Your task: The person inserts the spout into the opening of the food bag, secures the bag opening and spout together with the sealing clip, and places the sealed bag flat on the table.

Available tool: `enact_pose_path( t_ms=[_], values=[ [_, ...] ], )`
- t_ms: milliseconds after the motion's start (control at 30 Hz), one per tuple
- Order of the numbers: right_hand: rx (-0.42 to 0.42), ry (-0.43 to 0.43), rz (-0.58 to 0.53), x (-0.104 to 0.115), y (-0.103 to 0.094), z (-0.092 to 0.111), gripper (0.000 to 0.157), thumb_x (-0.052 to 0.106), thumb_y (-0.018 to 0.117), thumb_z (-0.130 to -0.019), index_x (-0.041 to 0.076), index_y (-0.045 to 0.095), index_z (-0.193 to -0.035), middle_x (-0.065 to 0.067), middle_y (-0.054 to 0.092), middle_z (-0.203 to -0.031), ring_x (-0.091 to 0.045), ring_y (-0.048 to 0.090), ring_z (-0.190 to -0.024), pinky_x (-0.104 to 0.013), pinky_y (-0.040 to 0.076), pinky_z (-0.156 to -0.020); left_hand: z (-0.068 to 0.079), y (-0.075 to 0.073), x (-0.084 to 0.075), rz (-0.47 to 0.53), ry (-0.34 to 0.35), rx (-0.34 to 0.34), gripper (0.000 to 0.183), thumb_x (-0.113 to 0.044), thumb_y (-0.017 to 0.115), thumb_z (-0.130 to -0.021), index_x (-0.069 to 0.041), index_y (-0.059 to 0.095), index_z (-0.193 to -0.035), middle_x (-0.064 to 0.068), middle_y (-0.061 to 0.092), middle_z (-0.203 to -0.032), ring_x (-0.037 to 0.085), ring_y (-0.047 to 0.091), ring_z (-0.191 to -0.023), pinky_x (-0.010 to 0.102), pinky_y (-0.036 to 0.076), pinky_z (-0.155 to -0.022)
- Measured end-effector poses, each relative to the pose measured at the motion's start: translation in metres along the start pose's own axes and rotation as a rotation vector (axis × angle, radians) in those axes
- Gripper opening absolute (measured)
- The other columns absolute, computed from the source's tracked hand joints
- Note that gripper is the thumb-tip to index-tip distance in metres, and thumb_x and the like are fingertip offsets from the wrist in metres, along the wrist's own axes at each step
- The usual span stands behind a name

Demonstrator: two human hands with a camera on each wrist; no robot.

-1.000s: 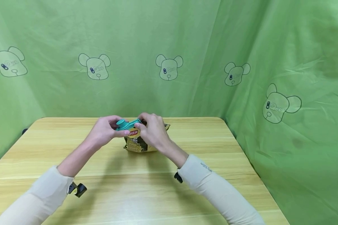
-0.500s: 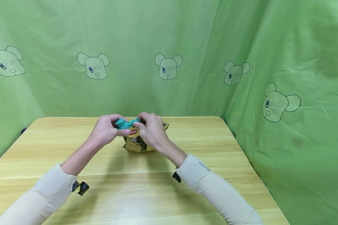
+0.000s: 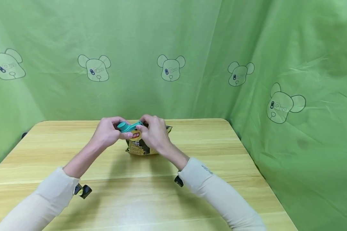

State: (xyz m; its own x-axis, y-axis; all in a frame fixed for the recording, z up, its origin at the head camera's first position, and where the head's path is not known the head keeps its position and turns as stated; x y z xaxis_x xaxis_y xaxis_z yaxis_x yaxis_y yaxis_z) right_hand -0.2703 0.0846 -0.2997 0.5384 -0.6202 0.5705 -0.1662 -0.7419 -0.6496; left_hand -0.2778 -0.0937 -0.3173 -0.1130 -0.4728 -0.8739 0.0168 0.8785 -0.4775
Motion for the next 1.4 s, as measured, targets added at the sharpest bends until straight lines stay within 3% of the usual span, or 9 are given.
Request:
enact_pose_path(
  t_ms=[500, 767, 1033, 1267, 1400],
  values=[
    [-0.042, 0.011, 0.0, -0.001, 0.004, -0.001, 0.007, 0.007, 0.077, -0.088, 0.005, 0.075, -0.094, -0.007, 0.075, -0.084, -0.02, 0.059, -0.072, -0.031, 0.047, -0.068, -0.002, 0.002, 0.0, 0.02, -0.023, -0.025, 0.033, -0.008, 0.09, -0.073, -0.01, 0.075, -0.102, 0.01, 0.075, -0.106, 0.024, 0.069, -0.095, 0.034, 0.058, -0.084],
    [-0.052, 0.015, -0.005, -0.003, 0.005, 0.0, 0.009, 0.006, 0.076, -0.089, 0.004, 0.075, -0.098, -0.008, 0.075, -0.087, -0.021, 0.059, -0.074, -0.031, 0.047, -0.069, -0.003, 0.003, 0.0, 0.026, 0.005, -0.03, 0.032, -0.008, 0.091, -0.073, -0.01, 0.076, -0.1, 0.009, 0.076, -0.102, 0.023, 0.068, -0.09, 0.032, 0.058, -0.078],
    [0.035, -0.002, 0.006, -0.003, 0.001, -0.003, 0.013, 0.014, 0.076, -0.092, 0.005, 0.074, -0.101, -0.005, 0.076, -0.092, -0.018, 0.065, -0.081, -0.03, 0.055, -0.071, 0.0, -0.001, 0.007, 0.013, 0.062, -0.015, 0.034, -0.016, 0.091, -0.076, -0.01, 0.075, -0.105, 0.011, 0.073, -0.106, 0.023, 0.067, -0.092, 0.032, 0.057, -0.079],
    [0.094, 0.035, 0.061, -0.009, -0.012, -0.002, 0.021, 0.027, 0.078, -0.091, 0.008, 0.076, -0.1, -0.003, 0.076, -0.091, -0.013, 0.066, -0.071, -0.027, 0.054, -0.061, 0.003, -0.002, 0.011, 0.017, 0.088, -0.001, 0.038, -0.023, 0.09, -0.078, -0.01, 0.072, -0.11, 0.011, 0.073, -0.108, 0.024, 0.068, -0.093, 0.033, 0.056, -0.079],
    [0.109, 0.066, 0.084, -0.014, -0.02, 0.0, 0.025, 0.03, 0.078, -0.091, 0.009, 0.076, -0.104, -0.004, 0.077, -0.096, -0.016, 0.067, -0.076, -0.031, 0.056, -0.067, 0.004, -0.003, 0.011, 0.011, 0.074, 0.008, 0.039, -0.022, 0.089, -0.08, -0.01, 0.071, -0.112, 0.011, 0.073, -0.108, 0.025, 0.069, -0.096, 0.036, 0.057, -0.082]
  ],
)
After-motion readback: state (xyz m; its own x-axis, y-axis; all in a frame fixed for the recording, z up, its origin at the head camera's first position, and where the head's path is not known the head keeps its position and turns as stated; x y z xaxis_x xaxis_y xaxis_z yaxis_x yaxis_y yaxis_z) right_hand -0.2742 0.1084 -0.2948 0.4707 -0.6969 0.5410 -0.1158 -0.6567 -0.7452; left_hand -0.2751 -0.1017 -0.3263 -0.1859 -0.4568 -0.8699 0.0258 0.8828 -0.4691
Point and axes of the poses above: each hand's wrist, its own z-axis away from the middle knuckle, its own y-axis out of the palm, x = y × z, the point moved 3 cm from there along -z, towards the middle knuckle
